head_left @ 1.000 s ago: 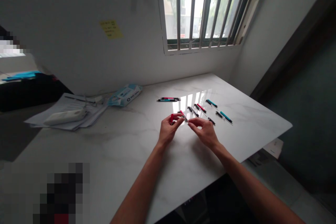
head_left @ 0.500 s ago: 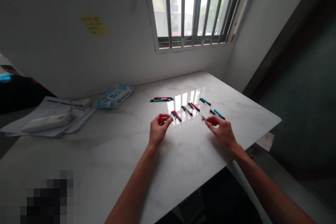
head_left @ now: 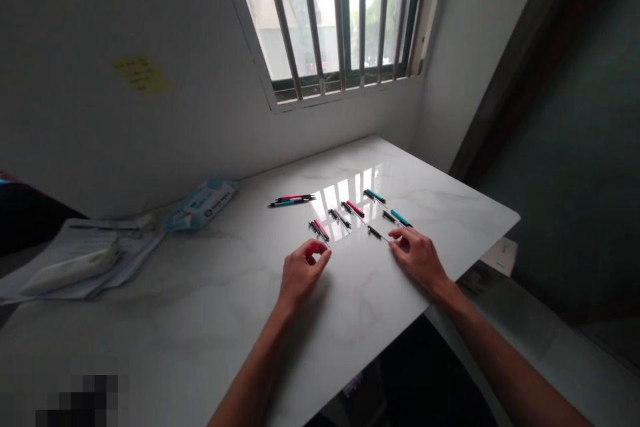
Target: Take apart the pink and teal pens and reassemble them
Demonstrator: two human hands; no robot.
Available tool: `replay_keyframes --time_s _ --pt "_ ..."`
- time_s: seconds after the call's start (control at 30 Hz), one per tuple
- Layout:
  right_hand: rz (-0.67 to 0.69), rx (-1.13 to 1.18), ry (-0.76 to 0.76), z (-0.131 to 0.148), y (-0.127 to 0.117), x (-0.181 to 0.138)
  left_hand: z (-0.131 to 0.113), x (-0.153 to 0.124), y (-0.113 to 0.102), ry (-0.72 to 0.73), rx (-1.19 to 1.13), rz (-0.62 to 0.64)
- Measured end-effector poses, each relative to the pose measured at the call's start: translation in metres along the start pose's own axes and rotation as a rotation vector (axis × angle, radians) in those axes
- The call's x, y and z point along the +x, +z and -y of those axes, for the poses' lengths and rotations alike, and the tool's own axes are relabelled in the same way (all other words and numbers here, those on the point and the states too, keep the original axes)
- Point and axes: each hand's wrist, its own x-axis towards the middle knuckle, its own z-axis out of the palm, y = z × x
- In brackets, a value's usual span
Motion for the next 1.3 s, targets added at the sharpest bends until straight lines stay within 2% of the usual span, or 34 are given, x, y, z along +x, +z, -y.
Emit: replay_keyframes --time_s 0.17,0.33,0.4,0.5,0.67,0.77,0.9,1.3 --pt "0.068 0.024 -0.023 0.004 0.0 0.002 -0.015 0.004 0.015 0.007 0.059 0.081" --pt "0.084 0.082 -0.007 0.006 -0.003 0.007 -0.039 0.023 0.047 -0.041 0.194 0.199" --pt "0.081 0.096 -0.009 0.005 -0.003 0.006 -0.046 0.033 0.061 -0.073 0.209 0.211" --pt "0.076 0.097 -0.004 0.004 -0.003 0.006 -0.05 0.043 0.073 -0.113 0.196 0.162" --pt "0.074 0.094 -0.005 0.006 -0.002 0.009 -0.046 0.044 0.074 -0.115 0.241 0.133" --pt "0.075 0.08 -0.01 0.006 -0.002 0.01 -0.045 0.039 0.073 -0.074 0.333 0.16" --pt "0.079 0.067 -0.016 0.005 -0.002 0.01 -0.048 0.038 0.08 0.0 0.408 0.135" --pt "0.079 0.051 -0.03 0.005 -0.002 0.01 -0.047 0.047 0.093 0.073 0.377 0.121"
